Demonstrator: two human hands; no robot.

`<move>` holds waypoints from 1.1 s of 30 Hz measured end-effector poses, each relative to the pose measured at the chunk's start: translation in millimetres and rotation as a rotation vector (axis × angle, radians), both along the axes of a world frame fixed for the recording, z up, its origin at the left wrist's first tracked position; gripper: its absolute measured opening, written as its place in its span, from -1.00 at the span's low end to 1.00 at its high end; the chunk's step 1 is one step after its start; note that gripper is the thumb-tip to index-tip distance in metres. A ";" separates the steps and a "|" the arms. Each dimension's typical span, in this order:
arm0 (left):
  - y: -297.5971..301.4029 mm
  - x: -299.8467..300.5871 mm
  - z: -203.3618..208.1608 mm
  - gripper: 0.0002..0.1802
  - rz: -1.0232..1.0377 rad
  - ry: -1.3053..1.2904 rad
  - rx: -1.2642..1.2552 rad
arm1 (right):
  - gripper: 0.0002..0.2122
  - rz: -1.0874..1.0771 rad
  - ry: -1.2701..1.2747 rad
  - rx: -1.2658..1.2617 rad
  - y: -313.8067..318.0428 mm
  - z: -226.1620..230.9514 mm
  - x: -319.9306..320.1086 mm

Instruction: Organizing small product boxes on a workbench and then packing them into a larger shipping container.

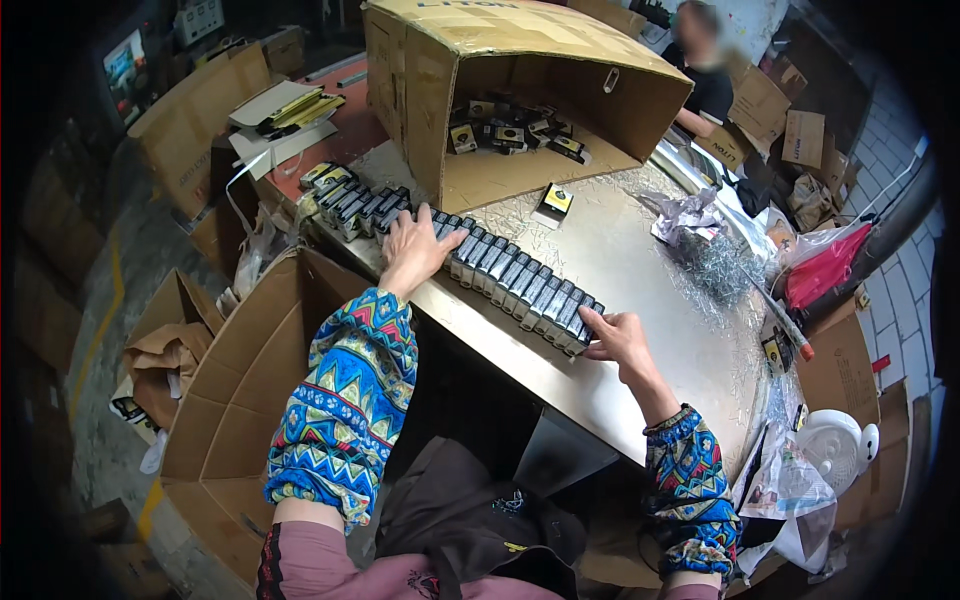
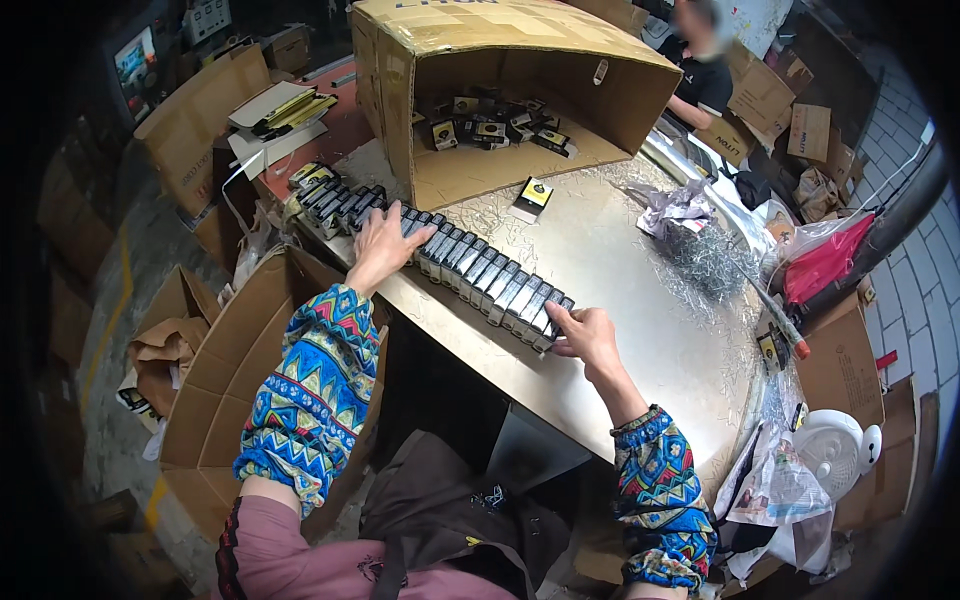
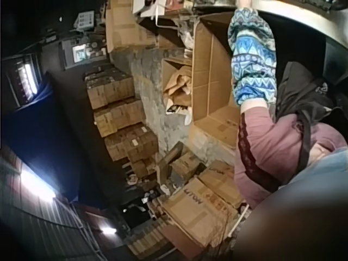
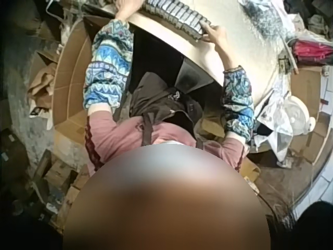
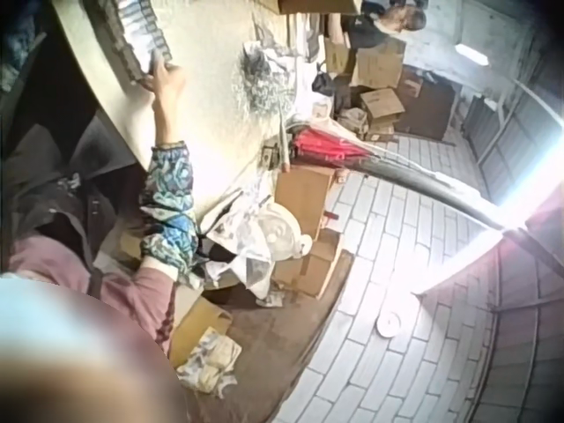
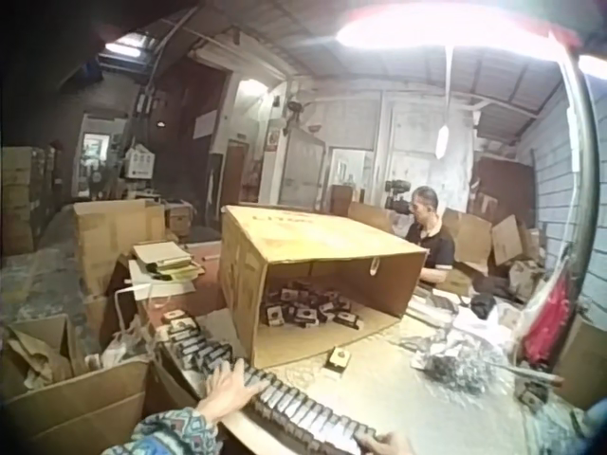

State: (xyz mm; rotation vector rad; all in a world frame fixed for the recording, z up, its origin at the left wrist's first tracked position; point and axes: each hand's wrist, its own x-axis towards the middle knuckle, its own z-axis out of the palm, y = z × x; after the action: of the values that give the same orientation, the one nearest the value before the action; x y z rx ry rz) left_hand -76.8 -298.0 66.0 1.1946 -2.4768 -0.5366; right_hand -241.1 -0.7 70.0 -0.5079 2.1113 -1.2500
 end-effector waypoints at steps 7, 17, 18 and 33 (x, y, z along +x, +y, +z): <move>1.0 4.0 -2.7 0.16 0.012 0.202 0.096 | -0.60 -0.082 0.303 -0.064 14.1 -5.5 15.8; 28.7 -3.7 -42.7 -0.20 0.195 0.791 0.186 | -0.45 -0.201 0.468 -0.519 38.9 -58.4 41.7; 31.4 -2.7 -48.5 -0.19 0.206 0.766 0.242 | -0.43 -0.242 0.358 -0.591 36.5 -57.0 45.9; -2.7 164.4 -67.9 -0.42 0.555 1.650 0.562 | -0.39 0.128 0.965 -0.541 -90.5 34.2 162.4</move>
State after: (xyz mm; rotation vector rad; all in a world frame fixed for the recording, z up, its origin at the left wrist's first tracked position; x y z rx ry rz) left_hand 87.7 -300.7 -1.9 0.8390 -0.5944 -1.3235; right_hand -78.7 -91.3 104.2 -1.7379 2.3512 -1.7080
